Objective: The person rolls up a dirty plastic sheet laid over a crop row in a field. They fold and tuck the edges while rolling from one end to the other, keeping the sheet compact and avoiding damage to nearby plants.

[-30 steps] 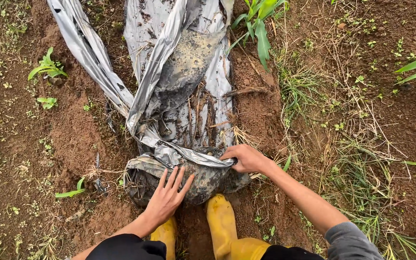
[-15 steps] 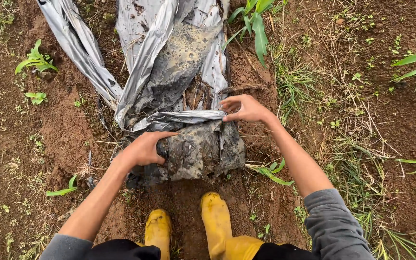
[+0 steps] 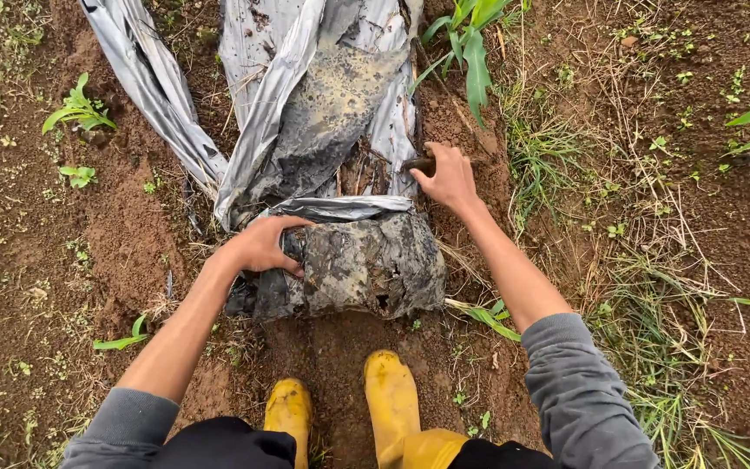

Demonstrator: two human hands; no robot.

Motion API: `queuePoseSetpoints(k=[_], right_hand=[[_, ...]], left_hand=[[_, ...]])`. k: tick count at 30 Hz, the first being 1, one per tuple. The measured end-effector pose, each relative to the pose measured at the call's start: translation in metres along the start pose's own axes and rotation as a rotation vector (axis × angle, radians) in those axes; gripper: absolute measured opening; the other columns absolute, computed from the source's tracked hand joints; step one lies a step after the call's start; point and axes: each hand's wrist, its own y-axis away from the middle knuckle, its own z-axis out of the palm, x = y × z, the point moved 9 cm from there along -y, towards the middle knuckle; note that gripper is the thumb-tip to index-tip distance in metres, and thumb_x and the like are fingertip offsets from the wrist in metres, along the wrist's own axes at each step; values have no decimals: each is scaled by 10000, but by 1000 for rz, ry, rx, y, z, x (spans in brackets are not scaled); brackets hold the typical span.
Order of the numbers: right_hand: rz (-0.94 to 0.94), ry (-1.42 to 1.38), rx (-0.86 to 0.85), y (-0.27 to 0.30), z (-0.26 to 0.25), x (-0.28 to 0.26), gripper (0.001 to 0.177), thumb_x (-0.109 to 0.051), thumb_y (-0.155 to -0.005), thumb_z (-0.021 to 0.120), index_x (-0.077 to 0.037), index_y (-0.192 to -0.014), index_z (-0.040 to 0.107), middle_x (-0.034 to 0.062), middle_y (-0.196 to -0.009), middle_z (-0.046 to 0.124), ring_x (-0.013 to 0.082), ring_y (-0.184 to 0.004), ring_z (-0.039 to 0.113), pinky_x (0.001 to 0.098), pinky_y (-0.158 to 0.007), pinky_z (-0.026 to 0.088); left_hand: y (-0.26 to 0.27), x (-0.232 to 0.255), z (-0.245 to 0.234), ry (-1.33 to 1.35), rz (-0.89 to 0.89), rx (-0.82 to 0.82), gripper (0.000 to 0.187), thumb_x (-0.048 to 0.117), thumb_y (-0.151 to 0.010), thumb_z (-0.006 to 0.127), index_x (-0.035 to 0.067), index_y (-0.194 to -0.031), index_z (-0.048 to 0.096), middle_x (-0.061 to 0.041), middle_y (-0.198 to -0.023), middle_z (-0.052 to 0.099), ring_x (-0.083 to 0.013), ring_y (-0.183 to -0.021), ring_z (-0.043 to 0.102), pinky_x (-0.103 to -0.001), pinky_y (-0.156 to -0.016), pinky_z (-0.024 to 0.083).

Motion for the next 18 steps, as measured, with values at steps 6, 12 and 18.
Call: queuePoseSetpoints(k=[6,12,18], right_hand=[[-19,-72,-16,2,13,-11,472,-180,-789,689,-169,-1240,550,50,-1047,680,211,-1055,594,389,-936,322],[92,-296,94,-3,2,-18,464,-81,-741,675,-111,-1192,570,60,-986,679,241,-991,613,421,-909,308],[174,-521,133,-13,-50,-22,374,-15,-821,588,-22,-1193,613,112,-995,616,246,-956,589,385,-862,417]], left_hand=[[-11,-9,3,49,9,28,866,286,-475,886,280,-1277,558,-72,-1260,607,-344,-1175,544,-439,-1019,441],[2,-1,-2,75,-18,8,860,273,-478,891,290,-1272,564,-63,-1287,589,-350,-1188,534,-432,-1025,438],[-14,-13,5,73,-26,-20,870,281,-481,903,277,-1280,558,-69,-1316,565,-348,-1204,522,-426,-1033,432]])
